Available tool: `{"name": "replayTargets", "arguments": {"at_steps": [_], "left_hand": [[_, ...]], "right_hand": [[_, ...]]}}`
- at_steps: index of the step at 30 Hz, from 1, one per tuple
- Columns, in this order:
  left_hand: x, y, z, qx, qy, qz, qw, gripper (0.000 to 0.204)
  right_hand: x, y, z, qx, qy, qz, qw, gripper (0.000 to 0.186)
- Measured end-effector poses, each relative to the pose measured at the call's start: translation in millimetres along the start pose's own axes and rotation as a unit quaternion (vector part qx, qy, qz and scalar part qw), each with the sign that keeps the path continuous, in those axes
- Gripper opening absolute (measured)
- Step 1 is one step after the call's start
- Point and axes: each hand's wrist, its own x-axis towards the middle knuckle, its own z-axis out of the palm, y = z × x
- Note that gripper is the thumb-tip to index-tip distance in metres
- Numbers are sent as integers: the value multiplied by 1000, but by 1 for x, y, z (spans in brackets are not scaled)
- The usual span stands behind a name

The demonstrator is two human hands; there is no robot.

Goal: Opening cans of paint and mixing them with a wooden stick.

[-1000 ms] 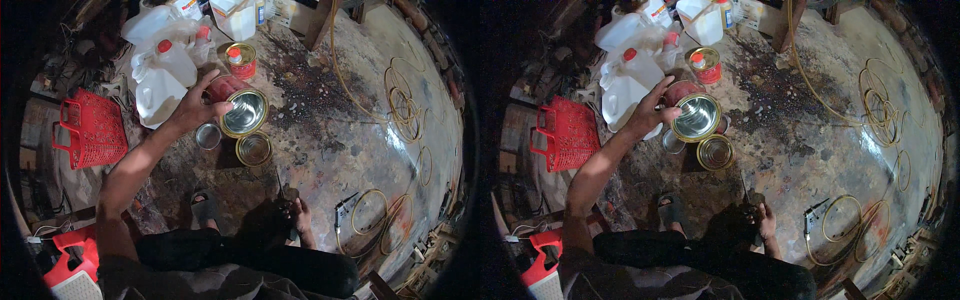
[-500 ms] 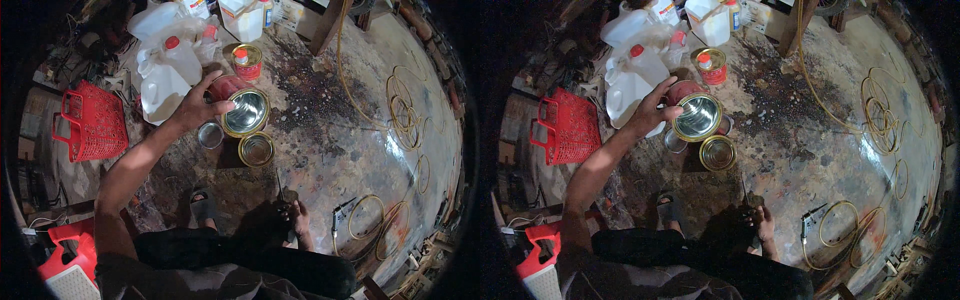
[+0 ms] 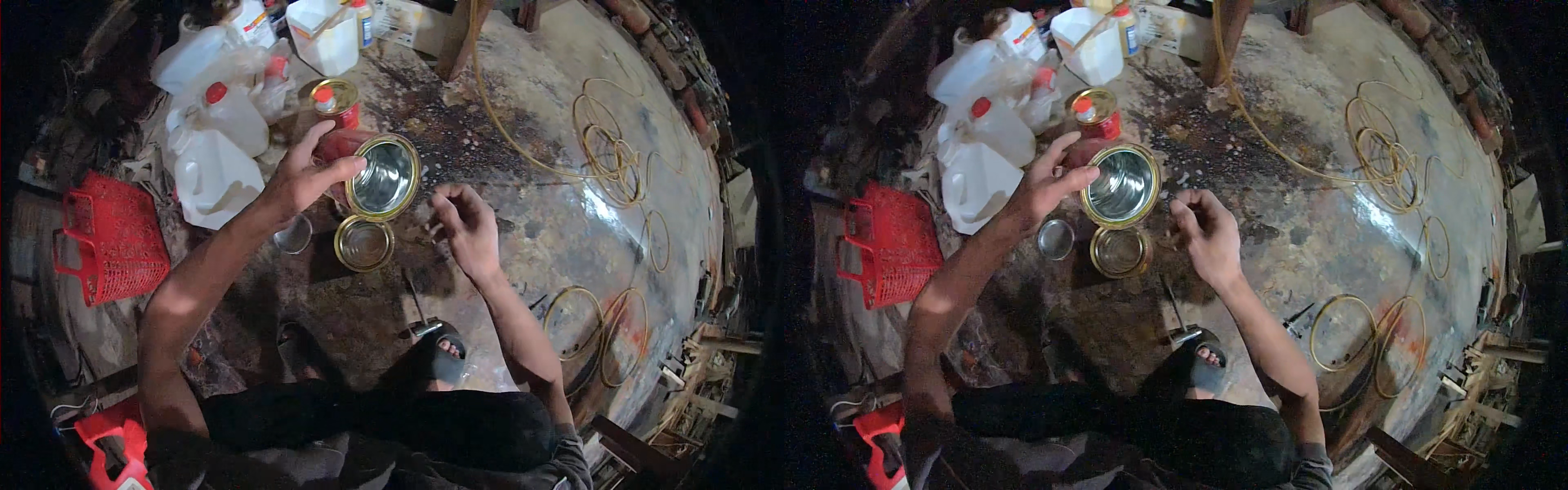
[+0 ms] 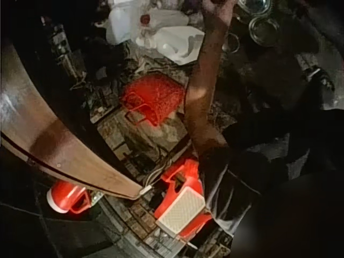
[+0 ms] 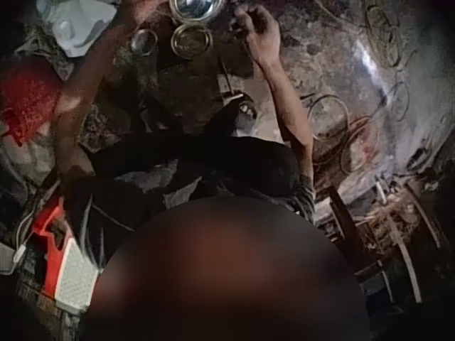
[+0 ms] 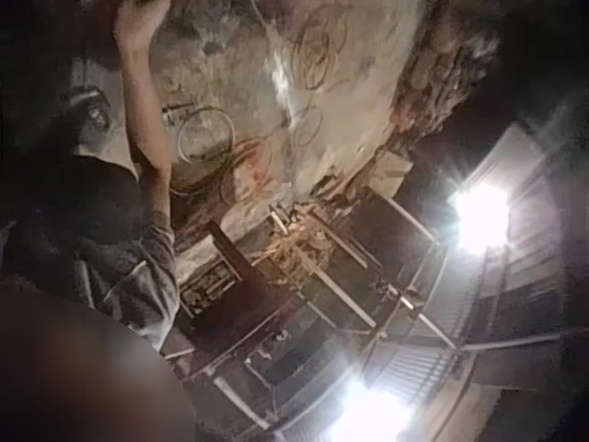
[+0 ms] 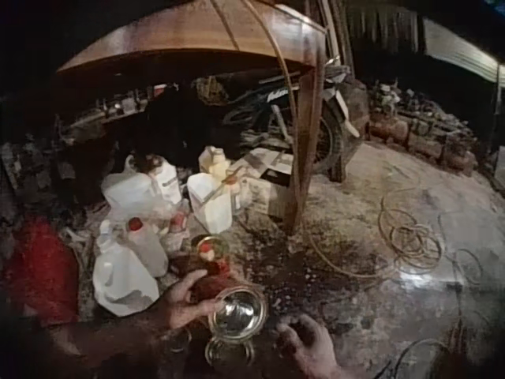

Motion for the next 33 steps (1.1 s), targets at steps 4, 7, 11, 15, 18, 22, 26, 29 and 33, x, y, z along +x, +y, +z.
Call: {"name": "replayTargets", "arguments": {"at_steps": [4,7,11,15,18,22,26,29,33], "left_hand": [[5,12,24,-37,-17,-6,999,81],[8,14,38,-48,-31,11,998,71],[13,11,46,-44,-73,5,996,81],[19,5,50,17,-29,-21,999,82],[19,2,53,-3,-45,-19,999,83],[20,2,61,9,-40,-22,999,90],[21,8,65,-20,-47,-49,997,84],[21,11,64,-32,-59,-27,997,82],[21,11,64,-14,-41,-37,998,81]], "right_hand": [[7,-2,-3,12,20,22,999,16],[9,5,-12,-10,37,-5,999,15],[11,15,-25,-64,46,-23,997,15],[13,23,-34,-97,47,-41,993,15],[12,28,-36,-143,70,-72,985,11],[9,35,-36,-172,92,-81,977,10],[3,41,-36,-93,132,-72,984,15],[-3,42,-40,-30,150,-39,987,18],[-10,39,-47,21,151,5,988,17]]}}
